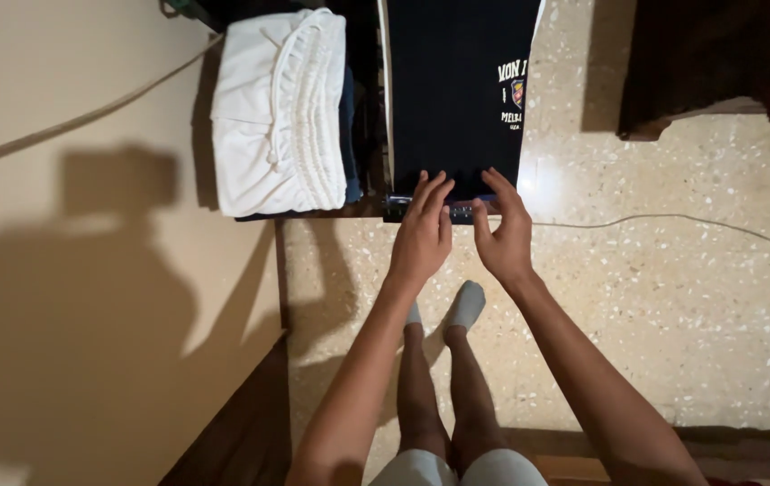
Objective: The person folds white and black t-shirts on a small table, then walks to a wooden wardrobe and places each folded shirt on a shelf. The person repeats this process for multiple shirts, returning to the table to pick up the next item and placing it in the wardrobe.
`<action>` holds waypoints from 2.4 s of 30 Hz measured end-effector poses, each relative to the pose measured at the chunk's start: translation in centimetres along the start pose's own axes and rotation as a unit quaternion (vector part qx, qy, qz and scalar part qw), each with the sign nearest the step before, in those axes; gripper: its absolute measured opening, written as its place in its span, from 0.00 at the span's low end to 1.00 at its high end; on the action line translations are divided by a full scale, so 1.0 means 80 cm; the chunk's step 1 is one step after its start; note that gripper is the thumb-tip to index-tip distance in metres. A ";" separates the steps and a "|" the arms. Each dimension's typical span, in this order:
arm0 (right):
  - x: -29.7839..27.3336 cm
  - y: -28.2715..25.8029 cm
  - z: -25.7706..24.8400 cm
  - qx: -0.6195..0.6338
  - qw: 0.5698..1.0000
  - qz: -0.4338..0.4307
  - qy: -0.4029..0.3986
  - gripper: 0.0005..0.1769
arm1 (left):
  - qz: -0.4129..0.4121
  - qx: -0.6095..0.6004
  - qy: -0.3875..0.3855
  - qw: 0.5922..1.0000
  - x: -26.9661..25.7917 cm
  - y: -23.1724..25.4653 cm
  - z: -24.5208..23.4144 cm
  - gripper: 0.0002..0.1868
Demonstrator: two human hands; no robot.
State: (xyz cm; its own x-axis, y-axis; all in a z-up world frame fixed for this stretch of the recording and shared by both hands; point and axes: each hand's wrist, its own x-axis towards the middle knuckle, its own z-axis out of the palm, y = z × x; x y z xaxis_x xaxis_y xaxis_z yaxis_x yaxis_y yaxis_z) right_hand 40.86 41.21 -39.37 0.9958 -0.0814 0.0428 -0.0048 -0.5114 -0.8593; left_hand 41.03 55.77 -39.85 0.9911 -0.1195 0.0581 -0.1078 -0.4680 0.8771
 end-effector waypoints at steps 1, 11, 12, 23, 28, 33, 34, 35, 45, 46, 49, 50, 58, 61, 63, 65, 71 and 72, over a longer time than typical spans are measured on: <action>0.002 0.008 0.003 -0.015 1.000 0.000 -0.007 0.22 | -0.001 0.017 -0.006 1.000 0.001 -0.007 0.005 0.22; 0.004 0.046 0.016 -0.076 0.997 -0.020 0.013 0.20 | 0.007 0.017 0.020 1.000 -0.006 -0.037 0.023 0.21; 0.006 0.049 0.015 -0.080 0.996 -0.006 0.026 0.21 | 0.004 0.034 0.049 0.998 -0.005 -0.043 0.024 0.21; 0.007 0.102 0.020 0.032 0.982 0.134 0.127 0.27 | -0.083 0.023 0.180 0.980 0.001 -0.074 0.035 0.32; 0.006 0.111 0.016 0.059 0.965 0.192 0.167 0.18 | -0.119 0.002 0.240 0.963 0.001 -0.089 0.035 0.30; 0.019 0.104 0.007 0.154 0.941 0.273 0.127 0.15 | -0.234 -0.094 0.195 0.948 0.002 -0.106 0.027 0.23; 0.021 0.112 0.009 0.164 0.937 0.289 0.109 0.13 | -0.278 -0.143 0.170 0.935 0.002 -0.109 0.025 0.24; 0.022 0.114 0.009 0.165 0.937 0.288 0.110 0.13 | -0.277 -0.143 0.170 0.935 0.002 -0.123 0.028 0.24; 0.042 0.012 -0.009 0.555 0.711 0.411 0.129 0.13 | -0.381 -0.660 0.219 0.609 0.018 -0.081 0.016 0.09; 0.046 -0.003 -0.007 0.590 0.687 0.406 0.121 0.17 | -0.384 -0.687 0.221 0.576 0.020 -0.083 0.021 0.10; 0.053 0.008 0.015 0.596 0.689 0.399 0.102 0.24 | -0.394 -0.635 0.200 0.633 0.037 -0.025 0.004 0.16; 0.058 -0.001 0.016 0.597 0.689 0.398 0.102 0.24 | -0.393 -0.635 0.200 0.634 0.043 -0.016 0.006 0.16; 0.077 -0.037 0.021 0.545 0.732 0.384 0.143 0.17 | -0.361 -0.488 0.315 0.730 0.049 -0.021 0.057 0.27; 0.063 0.036 0.038 0.143 0.911 0.371 0.110 0.37 | -0.238 -0.203 0.307 0.899 0.037 -0.068 0.082 0.13; 0.054 0.066 0.037 0.063 0.974 0.195 0.095 0.23 | -0.154 -0.102 0.275 0.943 0.032 -0.076 0.087 0.09; 0.056 0.080 0.039 -0.016 0.997 0.006 0.077 0.10 | -0.061 0.001 0.241 0.969 0.040 -0.074 0.081 0.08; 0.054 0.060 0.048 0.050 0.995 -0.015 0.091 0.29 | -0.041 -0.116 0.290 0.949 0.052 -0.063 0.067 0.36; 0.055 0.048 0.047 0.068 0.993 -0.025 0.090 0.29 | -0.029 -0.112 0.279 0.953 0.055 -0.059 0.066 0.32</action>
State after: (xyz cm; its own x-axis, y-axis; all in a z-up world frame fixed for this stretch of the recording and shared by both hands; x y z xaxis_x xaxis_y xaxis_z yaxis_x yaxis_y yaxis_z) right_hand 45.59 42.11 -44.37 0.9620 -0.2164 0.1665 0.0682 -0.4000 -0.9140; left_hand 45.47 52.86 -46.28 0.8885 0.4147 0.1963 -0.0947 -0.2529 0.9628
